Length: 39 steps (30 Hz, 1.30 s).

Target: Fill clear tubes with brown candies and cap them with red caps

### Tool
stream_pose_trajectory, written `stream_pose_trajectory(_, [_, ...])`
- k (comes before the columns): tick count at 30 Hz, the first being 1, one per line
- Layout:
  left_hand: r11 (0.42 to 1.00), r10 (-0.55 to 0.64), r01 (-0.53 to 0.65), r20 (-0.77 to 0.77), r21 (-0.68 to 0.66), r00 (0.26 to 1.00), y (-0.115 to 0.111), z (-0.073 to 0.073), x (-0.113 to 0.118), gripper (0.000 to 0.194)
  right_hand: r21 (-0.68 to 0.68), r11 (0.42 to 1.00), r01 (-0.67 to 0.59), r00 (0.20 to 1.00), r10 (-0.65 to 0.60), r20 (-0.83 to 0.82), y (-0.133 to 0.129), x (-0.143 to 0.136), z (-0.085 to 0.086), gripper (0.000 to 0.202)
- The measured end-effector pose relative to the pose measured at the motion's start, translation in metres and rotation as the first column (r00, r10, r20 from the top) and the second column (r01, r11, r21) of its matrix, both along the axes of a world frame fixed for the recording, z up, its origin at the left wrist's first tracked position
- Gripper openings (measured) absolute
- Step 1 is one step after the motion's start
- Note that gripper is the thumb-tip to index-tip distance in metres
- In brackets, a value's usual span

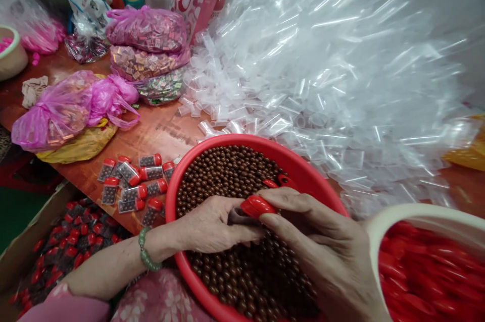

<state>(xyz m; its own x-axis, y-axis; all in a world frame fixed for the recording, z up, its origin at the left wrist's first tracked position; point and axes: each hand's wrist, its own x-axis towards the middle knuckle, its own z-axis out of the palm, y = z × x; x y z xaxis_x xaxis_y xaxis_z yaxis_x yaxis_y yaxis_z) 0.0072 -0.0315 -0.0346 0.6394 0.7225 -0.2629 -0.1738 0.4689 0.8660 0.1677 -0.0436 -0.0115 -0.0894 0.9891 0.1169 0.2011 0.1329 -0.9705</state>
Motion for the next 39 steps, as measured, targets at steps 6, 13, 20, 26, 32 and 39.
stream_pose_trajectory(6, [0.999, 0.004, -0.004, 0.010, 0.046, 1.000, 0.000, -0.002, -0.003, 0.015, 0.032, 0.999, -0.024, 0.998, 0.022, 0.058, -0.001, 0.002, 0.000, 0.007])
stream_pose_trajectory(13, [1.000, -0.011, 0.012, 0.030, -0.022, 1.000, 0.004, 0.005, 0.001, 0.009, -0.024, 0.977, 0.213, 0.977, -0.212, 0.018, -0.010, -0.001, -0.009, 0.012])
stream_pose_trajectory(20, [1.000, -0.006, 0.005, -0.008, -0.020, 1.000, 0.005, 0.001, 0.003, 0.009, 0.025, 0.978, 0.206, 0.978, -0.207, 0.035, -0.011, -0.006, -0.006, 0.011])
stream_pose_trajectory(26, [0.999, -0.042, 0.043, 0.036, -0.024, 0.998, 0.004, -0.005, -0.004, 0.017, 0.062, 0.994, 0.085, 0.996, -0.087, 0.037, -0.009, -0.004, -0.004, 0.010])
stream_pose_trajectory(32, [0.996, -0.017, 0.016, 0.008, 0.091, 1.000, 0.003, -0.005, -0.004, 0.016, 0.049, 0.999, 0.006, 0.998, -0.010, 0.067, -0.010, -0.003, -0.001, 0.013])
stream_pose_trajectory(39, [0.997, -0.061, 0.060, -0.008, -0.053, 0.998, 0.008, -0.002, 0.001, 0.040, 0.004, 0.993, 0.121, 0.992, -0.121, 0.033, -0.010, -0.002, -0.007, 0.010])
